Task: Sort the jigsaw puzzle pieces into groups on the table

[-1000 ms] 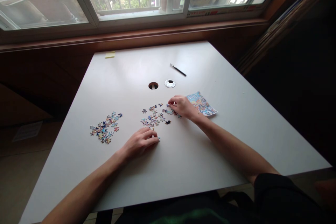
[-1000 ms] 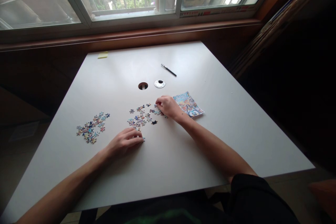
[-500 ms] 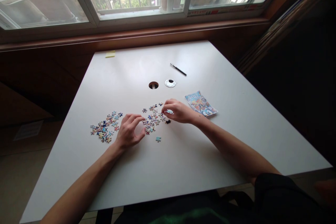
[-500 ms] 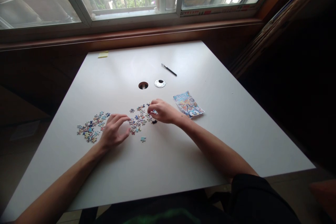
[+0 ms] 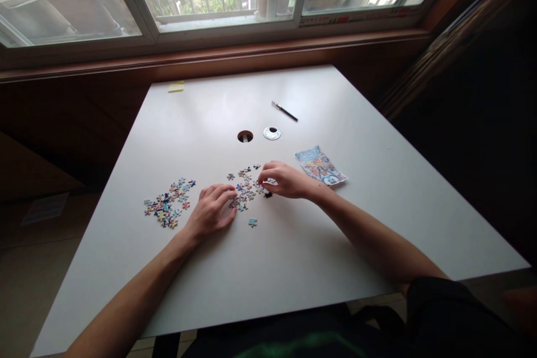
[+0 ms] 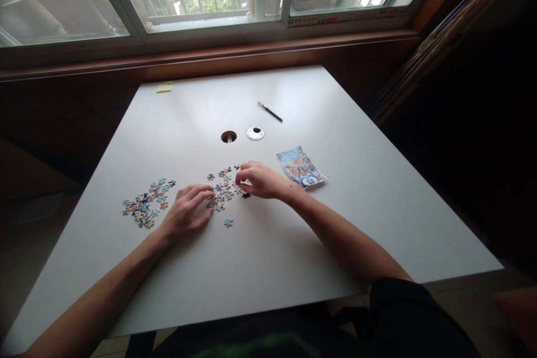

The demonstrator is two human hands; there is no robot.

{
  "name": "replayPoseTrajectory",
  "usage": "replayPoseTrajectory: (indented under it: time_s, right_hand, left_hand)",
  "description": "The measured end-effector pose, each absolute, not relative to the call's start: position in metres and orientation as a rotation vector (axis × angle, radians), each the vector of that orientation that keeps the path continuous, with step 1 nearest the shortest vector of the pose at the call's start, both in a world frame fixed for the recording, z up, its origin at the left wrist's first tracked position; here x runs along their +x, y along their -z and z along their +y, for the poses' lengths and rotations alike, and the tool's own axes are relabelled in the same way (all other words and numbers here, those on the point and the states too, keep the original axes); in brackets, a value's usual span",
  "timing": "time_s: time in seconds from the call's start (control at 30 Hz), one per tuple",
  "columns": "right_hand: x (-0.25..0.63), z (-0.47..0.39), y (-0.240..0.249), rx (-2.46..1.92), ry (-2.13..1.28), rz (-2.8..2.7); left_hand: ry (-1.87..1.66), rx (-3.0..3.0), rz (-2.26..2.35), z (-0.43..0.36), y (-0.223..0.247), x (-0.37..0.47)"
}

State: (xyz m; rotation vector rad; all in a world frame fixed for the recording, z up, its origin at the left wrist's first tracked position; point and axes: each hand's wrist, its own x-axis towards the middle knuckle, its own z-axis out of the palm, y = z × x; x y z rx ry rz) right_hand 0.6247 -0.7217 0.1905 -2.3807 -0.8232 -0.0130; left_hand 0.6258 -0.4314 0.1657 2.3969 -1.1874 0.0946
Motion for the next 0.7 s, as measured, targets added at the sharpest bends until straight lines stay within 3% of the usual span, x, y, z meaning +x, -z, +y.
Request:
replayPoseTrajectory:
  time_s: [0.7]
  right_hand:
    - [0.6236,-0.7222,-0.1925,-2.472,-0.07,-0.84]
  left_hand:
    - [-0.228,2.231,-1.415,-0.4309,-0.1635,0.6253]
